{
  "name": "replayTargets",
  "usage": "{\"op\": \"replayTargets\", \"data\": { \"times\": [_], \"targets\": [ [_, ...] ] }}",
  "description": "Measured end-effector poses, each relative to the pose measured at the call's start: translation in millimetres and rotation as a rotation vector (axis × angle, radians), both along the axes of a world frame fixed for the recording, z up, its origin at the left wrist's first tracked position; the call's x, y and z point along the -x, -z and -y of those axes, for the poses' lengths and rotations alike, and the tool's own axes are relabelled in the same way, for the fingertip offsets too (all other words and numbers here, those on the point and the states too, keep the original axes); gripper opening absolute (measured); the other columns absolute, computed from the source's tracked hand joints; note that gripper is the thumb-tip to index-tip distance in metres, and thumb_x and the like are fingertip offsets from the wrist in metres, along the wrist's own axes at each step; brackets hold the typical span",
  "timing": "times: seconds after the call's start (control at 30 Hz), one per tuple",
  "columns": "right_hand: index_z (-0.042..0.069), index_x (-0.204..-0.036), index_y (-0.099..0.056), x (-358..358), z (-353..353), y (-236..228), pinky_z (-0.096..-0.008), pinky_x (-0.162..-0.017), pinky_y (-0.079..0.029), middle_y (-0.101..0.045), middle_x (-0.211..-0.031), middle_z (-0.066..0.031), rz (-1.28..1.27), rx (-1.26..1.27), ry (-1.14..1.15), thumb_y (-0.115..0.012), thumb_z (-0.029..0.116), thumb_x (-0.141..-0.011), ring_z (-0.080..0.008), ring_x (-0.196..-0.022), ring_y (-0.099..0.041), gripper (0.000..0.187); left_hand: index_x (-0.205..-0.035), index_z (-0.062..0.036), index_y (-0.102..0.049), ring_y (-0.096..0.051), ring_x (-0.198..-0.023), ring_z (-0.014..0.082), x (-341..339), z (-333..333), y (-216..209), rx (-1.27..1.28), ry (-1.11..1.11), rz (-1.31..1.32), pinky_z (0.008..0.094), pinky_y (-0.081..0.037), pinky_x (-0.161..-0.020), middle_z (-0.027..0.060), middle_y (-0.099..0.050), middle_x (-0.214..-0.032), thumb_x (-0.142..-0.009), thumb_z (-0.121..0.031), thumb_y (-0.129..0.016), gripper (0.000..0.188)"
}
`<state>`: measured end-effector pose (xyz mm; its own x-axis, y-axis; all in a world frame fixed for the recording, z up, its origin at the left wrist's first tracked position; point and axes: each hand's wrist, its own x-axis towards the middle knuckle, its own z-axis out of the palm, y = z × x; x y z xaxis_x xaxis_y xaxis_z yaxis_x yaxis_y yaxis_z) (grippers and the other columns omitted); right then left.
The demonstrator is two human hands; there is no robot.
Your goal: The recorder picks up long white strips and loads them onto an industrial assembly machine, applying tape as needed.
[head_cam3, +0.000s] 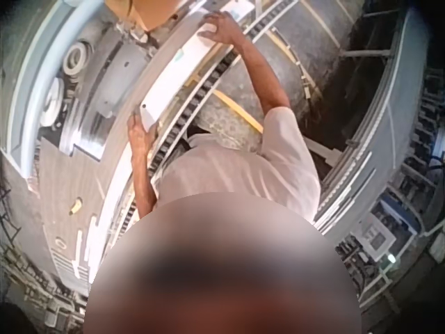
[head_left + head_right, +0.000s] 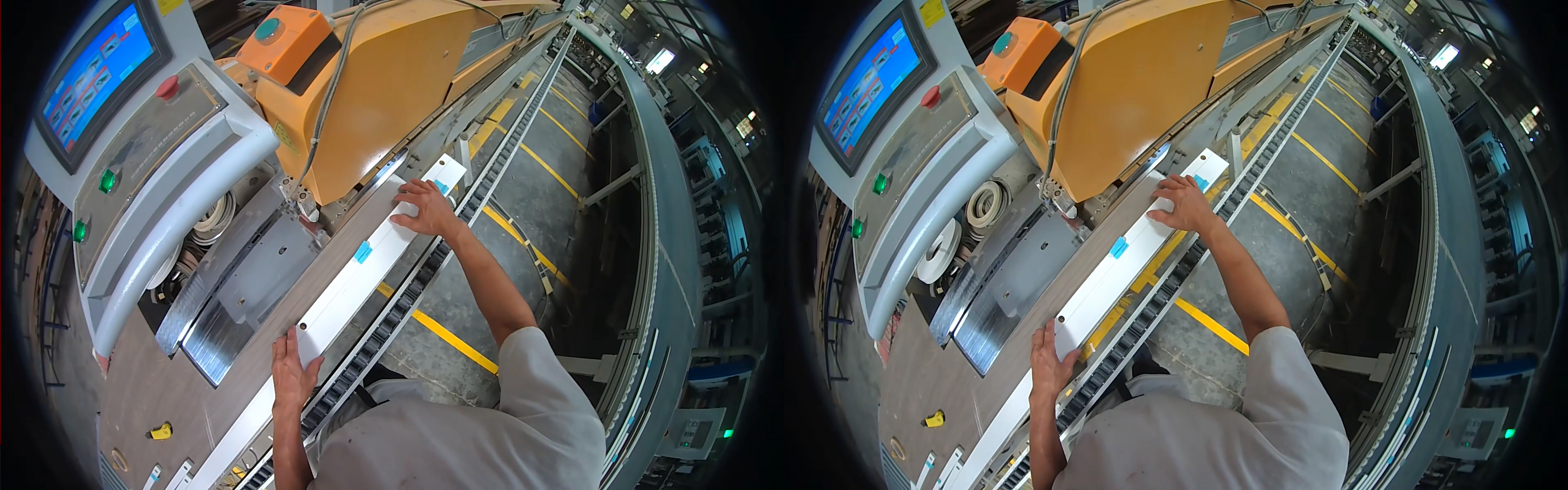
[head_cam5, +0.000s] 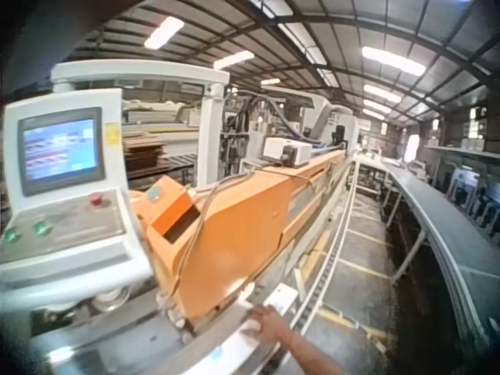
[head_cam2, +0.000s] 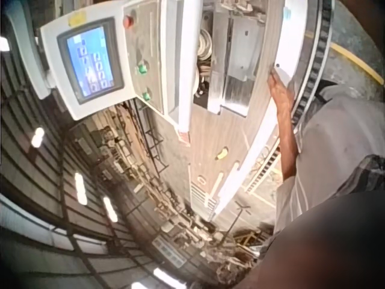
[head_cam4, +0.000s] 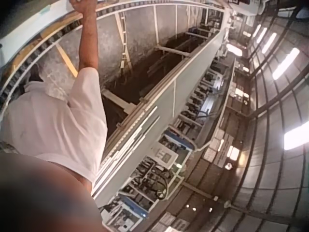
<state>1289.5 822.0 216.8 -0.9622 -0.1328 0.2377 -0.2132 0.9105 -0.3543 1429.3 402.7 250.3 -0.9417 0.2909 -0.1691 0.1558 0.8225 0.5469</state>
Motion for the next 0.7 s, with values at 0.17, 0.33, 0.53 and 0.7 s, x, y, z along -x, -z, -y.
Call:
{"op": "replayTargets", "data": {
  "times": [0.17,0.33,0.53,0.7],
  "targets": [
    [0.013,-0.108,-0.07,-3.6,3.1,0.2,-0.0544,-0.11,-0.029,-0.06,-0.127,-0.0116,-0.002,0.013,0.008,-0.074,0.044,-0.075,-0.0369,-0.131,-0.044,0.046,-0.139,0.0038,-0.041,-0.053,-0.115,0.0391,-2.5,1.7,1.9,-0.02,-0.007,0.004,0.0415,-0.044,-0.101,0.0244,-0.051,-0.127,-0.072,-0.015,-0.081,0.081],
    [0.01,-0.104,-0.071,7.7,9.4,16.7,-0.0475,-0.104,-0.037,-0.062,-0.123,-0.014,-0.063,0.079,-0.082,-0.076,0.037,-0.073,-0.0372,-0.123,-0.05,0.042,-0.139,0.0014,-0.042,-0.051,-0.117,0.041,-11.9,11.3,9.9,-0.035,-0.018,-0.092,0.0426,-0.043,-0.101,0.0252,-0.049,-0.13,-0.07,-0.013,-0.081,0.081],
    [0.007,-0.114,-0.066,-8.8,0.6,-10.9,-0.0458,-0.104,-0.038,-0.062,-0.122,-0.0163,-0.33,-0.074,-0.065,-0.075,0.022,-0.08,-0.0363,-0.123,-0.051,0.038,-0.146,-0.0031,-0.03,-0.05,-0.114,0.0401,-4.5,11.7,-14.1,-0.147,-0.033,-0.028,0.0427,-0.043,-0.099,0.0227,-0.05,-0.123,-0.07,-0.025,-0.084,0.096],
    [0.003,-0.114,-0.066,-33.5,64.3,-18.8,-0.0389,-0.102,-0.042,-0.064,-0.12,-0.0137,-0.369,0.219,-0.001,-0.068,0.007,-0.088,-0.029,-0.119,-0.057,0.026,-0.143,-0.0023,-0.037,-0.053,-0.111,0.0386,-66.4,76.4,-37.6,0.024,-0.406,-0.205,0.0426,-0.047,-0.093,0.0215,-0.052,-0.12,-0.07,-0.031,-0.085,0.092]
  ]
}}
